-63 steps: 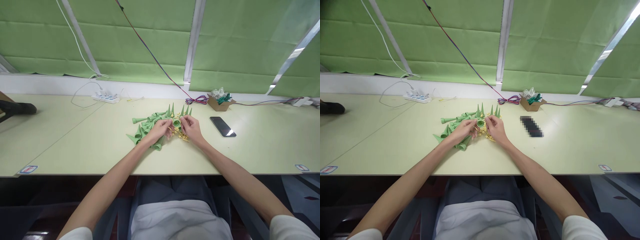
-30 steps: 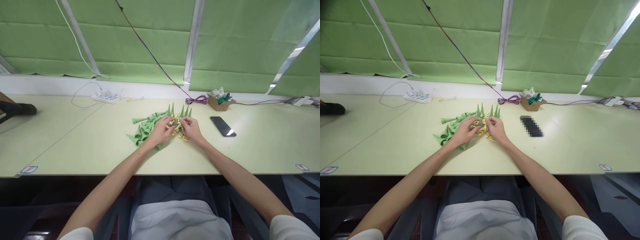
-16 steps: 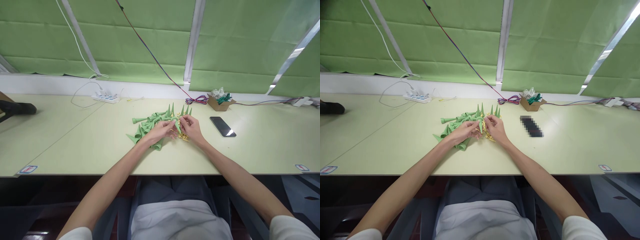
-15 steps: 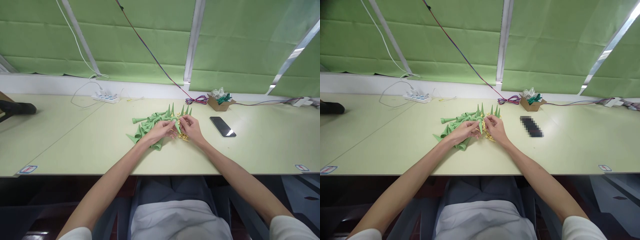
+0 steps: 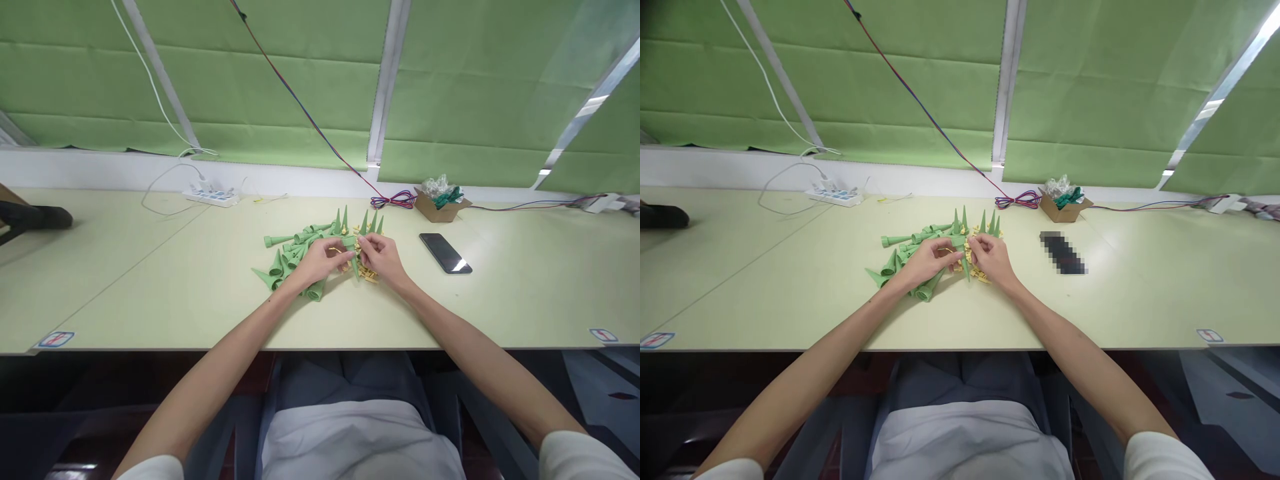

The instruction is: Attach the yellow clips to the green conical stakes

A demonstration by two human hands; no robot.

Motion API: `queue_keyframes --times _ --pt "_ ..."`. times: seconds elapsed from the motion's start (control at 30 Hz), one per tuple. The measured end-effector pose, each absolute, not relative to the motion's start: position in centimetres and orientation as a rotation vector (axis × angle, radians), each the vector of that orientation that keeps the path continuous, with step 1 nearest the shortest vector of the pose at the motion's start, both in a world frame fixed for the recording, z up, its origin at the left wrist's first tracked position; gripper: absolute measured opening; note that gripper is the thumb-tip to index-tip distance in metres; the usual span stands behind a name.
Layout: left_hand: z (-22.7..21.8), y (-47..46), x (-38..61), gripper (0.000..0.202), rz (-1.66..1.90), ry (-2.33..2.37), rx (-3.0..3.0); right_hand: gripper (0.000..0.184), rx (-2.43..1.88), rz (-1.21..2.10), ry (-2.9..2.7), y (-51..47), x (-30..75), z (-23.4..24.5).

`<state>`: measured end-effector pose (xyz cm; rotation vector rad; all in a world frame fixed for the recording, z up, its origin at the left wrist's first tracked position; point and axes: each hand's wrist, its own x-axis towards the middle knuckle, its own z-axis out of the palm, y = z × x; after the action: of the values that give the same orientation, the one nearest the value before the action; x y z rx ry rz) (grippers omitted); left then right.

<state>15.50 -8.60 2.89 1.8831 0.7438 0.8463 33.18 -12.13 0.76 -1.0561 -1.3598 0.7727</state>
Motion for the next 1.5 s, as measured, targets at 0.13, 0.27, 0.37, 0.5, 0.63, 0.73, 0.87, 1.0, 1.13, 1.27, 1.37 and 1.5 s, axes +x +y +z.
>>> queue_keyframes --times 0.13,0.27,0.37,0.5,0.63,0.73,0.87,1.0,1.13,1.27,1.37,1.5 --pt "2.4 -8.4 15.7 0.025 0.926 0.745 2.014 0.042 -1.077 0.743 -1.382 -12.2 33.3 0.9" --pt "2.2 -8.4 15.8 0.015 0.992 0.731 2.118 0.043 -1.102 0.725 -1.386 -12.4 33.1 1.2" --pt "2.2 -8.3 15.9 0.015 1.023 0.729 2.144 0.043 -1.101 0.724 -1.378 -12.3 33.0 1.3" --pt "2.2 -8.2 16.0 0.015 1.064 0.755 2.137 0.043 -1.088 0.743 -1.353 -12.1 33.0 1.1" --pt "2.3 -8.3 16.1 0.017 1.107 0.769 2.106 0.047 -1.047 0.796 -1.348 -11.8 33.0 0.8" --pt "2.3 -8.3 16.1 0.017 1.121 0.756 2.095 0.048 -1.003 0.856 -1.363 -11.7 33.0 0.7" --pt "2.4 -8.3 16.0 0.023 1.132 0.773 2.072 0.047 -0.980 0.811 -1.389 -11.7 33.1 0.6" --pt "2.6 -8.4 15.9 0.025 1.043 0.816 1.944 0.043 -0.994 0.683 -1.423 -12.0 33.1 0.6" --pt "2.6 -8.3 15.9 0.031 0.856 0.726 1.587 0.039 -1.014 0.571 -1.471 -12.2 33.2 0.6" --pt "2.9 -8.3 16.0 0.037 0.718 0.652 1.275 0.034 -1.026 0.474 -1.531 -12.3 33.3 0.6" --pt "3.2 -8.4 15.9 0.036 0.646 0.615 1.223 0.032 -1.037 0.435 -1.573 -12.3 33.3 0.6" --pt "3.3 -8.5 15.6 0.038 0.669 0.590 1.293 0.031 -1.050 0.426 -1.612 -12.4 33.3 0.6"
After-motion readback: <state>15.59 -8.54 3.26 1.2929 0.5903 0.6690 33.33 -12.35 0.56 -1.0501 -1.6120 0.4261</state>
